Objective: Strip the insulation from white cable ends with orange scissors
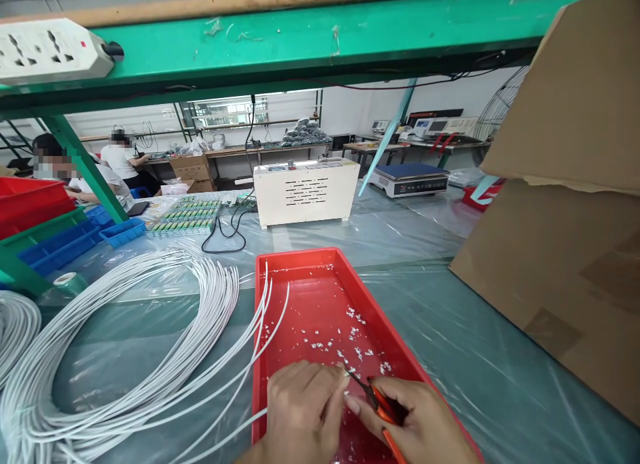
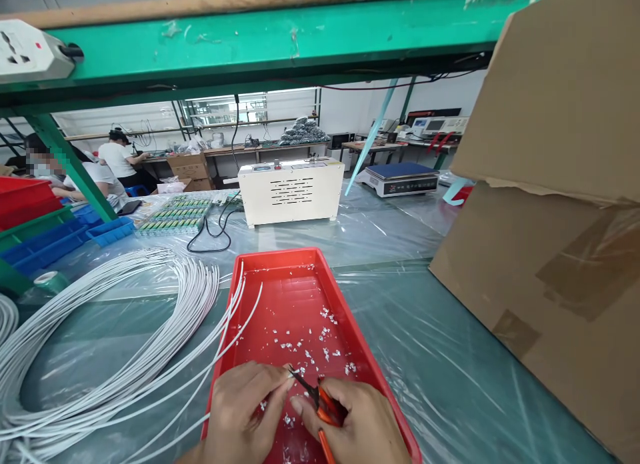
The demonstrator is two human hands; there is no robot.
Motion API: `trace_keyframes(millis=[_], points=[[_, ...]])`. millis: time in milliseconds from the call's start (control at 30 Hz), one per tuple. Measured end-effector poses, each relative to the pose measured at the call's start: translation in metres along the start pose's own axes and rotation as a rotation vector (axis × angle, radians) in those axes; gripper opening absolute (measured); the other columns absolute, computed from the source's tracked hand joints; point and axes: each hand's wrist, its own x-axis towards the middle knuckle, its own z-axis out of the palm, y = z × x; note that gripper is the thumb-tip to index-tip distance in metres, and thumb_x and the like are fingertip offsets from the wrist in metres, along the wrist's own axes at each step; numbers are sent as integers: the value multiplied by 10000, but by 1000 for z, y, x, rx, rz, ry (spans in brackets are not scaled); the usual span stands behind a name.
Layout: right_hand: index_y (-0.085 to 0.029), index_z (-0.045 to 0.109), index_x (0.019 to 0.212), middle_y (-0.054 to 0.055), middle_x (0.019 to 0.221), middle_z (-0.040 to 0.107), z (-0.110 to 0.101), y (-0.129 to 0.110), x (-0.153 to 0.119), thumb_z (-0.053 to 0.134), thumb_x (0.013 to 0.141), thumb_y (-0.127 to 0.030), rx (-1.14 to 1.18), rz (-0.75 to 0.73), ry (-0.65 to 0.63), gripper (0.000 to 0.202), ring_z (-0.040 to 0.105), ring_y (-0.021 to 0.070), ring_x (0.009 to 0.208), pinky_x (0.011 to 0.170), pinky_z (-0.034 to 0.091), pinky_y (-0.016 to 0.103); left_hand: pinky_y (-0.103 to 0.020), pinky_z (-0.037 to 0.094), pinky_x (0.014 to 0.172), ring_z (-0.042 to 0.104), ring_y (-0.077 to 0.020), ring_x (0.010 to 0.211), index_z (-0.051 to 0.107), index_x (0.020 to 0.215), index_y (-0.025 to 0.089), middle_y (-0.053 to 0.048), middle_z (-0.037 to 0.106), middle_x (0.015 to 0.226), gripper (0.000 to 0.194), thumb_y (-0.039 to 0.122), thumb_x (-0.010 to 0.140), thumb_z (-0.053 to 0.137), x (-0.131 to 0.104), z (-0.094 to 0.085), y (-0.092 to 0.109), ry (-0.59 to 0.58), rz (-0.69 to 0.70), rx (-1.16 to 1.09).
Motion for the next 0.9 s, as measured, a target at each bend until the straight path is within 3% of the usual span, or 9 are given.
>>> trace_keyframes(millis=[67,233,367,467,667,733,767,833,900], points=[[-208,193,526,-68,513,215,-1,0,0,546,735,-410,82,46,-69,457,240,90,465,417,211,203,-221,445,537,601,-142,544,637,754,153,-38,678,644,117,97,757,535,-1,1,0,33,-14,-18],[-194,360,552,-50,549,312,-15,-9,4,535,739,-417,388,92,-110,340,325,109,515,477,300,209,-223,477,597,628,-145,644,648,798,184,-20,690,723,110,139,774,551,3,1,3,-9,-227,-112],[-164,521,624,-30,567,463,-19,-20,5,640,667,-363,689,141,27,236,416,121,534,515,364,215,-245,460,554,618,-160,601,640,804,180,-26,682,698,123,126,771,535,1,3,1,-51,-47,-2],[-156,566,604,-27,556,501,-15,-22,4,700,621,-309,783,171,99,204,444,123,539,521,380,209,-252,433,508,609,-168,554,629,793,166,-32,675,658,139,111,773,503,-3,6,0,-65,111,96],[-161,529,585,-39,546,465,-12,-12,6,673,672,-310,809,177,18,225,396,101,496,471,353,200,-286,426,557,590,-193,621,652,862,171,-77,679,793,167,131,756,530,-5,2,7,-26,129,158],[-166,520,588,-36,557,465,-13,-11,6,663,686,-302,751,158,59,220,419,112,516,493,364,208,-262,405,521,569,-173,565,673,803,169,-70,669,689,156,172,776,519,-7,2,11,-109,16,29],[-170,519,586,-33,564,471,-13,-11,6,659,691,-292,712,133,101,213,435,119,529,510,371,213,-242,389,484,552,-155,516,679,759,161,-63,652,620,189,220,795,503,-9,4,13,-196,-113,-94],[-176,523,582,-26,573,484,-13,-13,4,642,709,-270,641,56,178,198,462,131,546,534,379,221,-205,351,405,508,-117,422,678,702,135,-52,607,526,342,369,821,459,-11,9,16,-381,-476,-436],[-180,532,583,-21,570,491,-13,-15,1,612,736,-248,585,-27,230,186,479,136,545,539,381,226,-179,341,366,470,-79,364,669,714,112,-45,597,536,452,507,782,460,-11,13,18,-443,-821,-824]])
